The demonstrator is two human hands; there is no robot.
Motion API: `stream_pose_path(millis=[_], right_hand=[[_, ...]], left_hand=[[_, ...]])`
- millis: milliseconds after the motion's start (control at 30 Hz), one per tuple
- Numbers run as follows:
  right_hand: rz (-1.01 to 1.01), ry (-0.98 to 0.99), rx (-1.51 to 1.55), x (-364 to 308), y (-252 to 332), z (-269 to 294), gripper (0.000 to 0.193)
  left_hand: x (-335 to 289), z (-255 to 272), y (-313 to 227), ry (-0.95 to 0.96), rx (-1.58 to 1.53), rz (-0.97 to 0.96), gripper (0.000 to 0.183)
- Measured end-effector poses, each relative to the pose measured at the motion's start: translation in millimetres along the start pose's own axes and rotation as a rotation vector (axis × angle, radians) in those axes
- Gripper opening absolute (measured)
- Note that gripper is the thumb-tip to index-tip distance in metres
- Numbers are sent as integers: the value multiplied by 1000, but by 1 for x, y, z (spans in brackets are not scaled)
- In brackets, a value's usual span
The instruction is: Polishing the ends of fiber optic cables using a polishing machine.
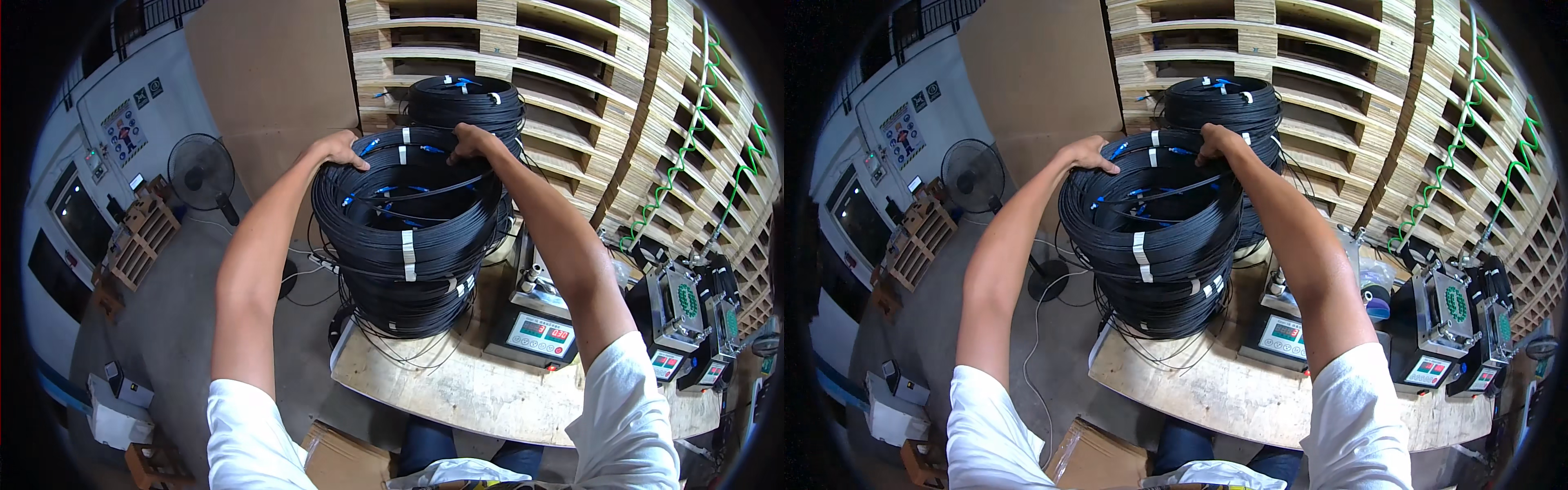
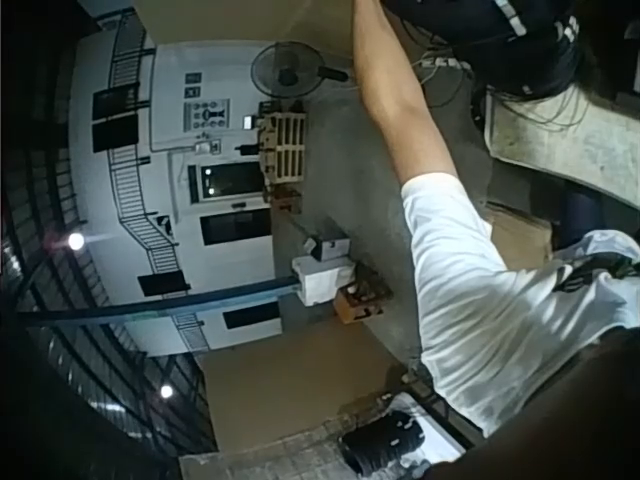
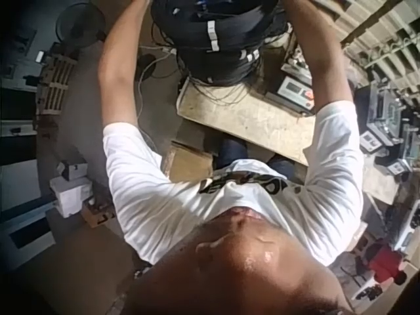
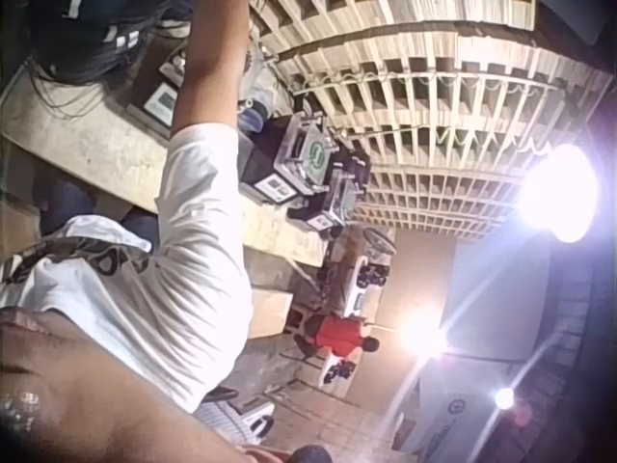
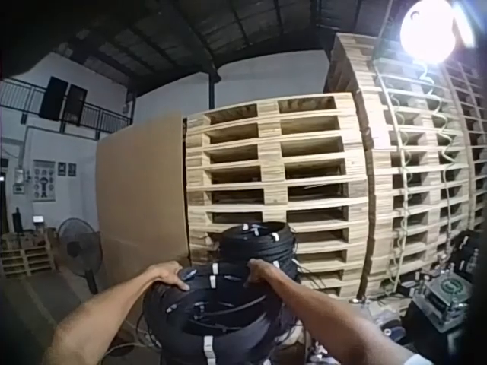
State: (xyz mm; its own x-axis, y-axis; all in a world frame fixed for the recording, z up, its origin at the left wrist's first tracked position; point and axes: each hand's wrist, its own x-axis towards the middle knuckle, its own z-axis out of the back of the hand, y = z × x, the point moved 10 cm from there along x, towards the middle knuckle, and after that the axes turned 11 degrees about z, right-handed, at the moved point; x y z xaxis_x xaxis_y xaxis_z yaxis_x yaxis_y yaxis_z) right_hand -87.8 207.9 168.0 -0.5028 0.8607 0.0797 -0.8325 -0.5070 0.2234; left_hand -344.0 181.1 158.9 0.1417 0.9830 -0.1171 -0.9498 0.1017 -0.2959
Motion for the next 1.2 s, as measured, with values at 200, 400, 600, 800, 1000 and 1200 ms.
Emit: stream_pose_path(millis=[200, 400, 600, 800, 1000, 1200], right_hand=[[-7, 1, 6, 3, -2, -4, 61], [13, -14, -39, 10, -7, -4, 67], [-9, -35, -18, 7, -8, -2, 80], [115, -55, 43, -19, 7, 15, 83], [225, -218, 22, -69, 0, 62, 66], [394, -441, 212, -210, 15, 101, 43]], left_hand=[[-4, -1, -5, -12, 13, -7, 57], [-7, 3, -10, -36, 78, 2, 68], [-13, 8, -15, -97, 46, -64, 84], [-38, 35, -16, -106, -41, 86, 81], [-106, 77, -103, -405, -68, -211, 49], [-201, 41, -211, -448, -328, -519, 29]])
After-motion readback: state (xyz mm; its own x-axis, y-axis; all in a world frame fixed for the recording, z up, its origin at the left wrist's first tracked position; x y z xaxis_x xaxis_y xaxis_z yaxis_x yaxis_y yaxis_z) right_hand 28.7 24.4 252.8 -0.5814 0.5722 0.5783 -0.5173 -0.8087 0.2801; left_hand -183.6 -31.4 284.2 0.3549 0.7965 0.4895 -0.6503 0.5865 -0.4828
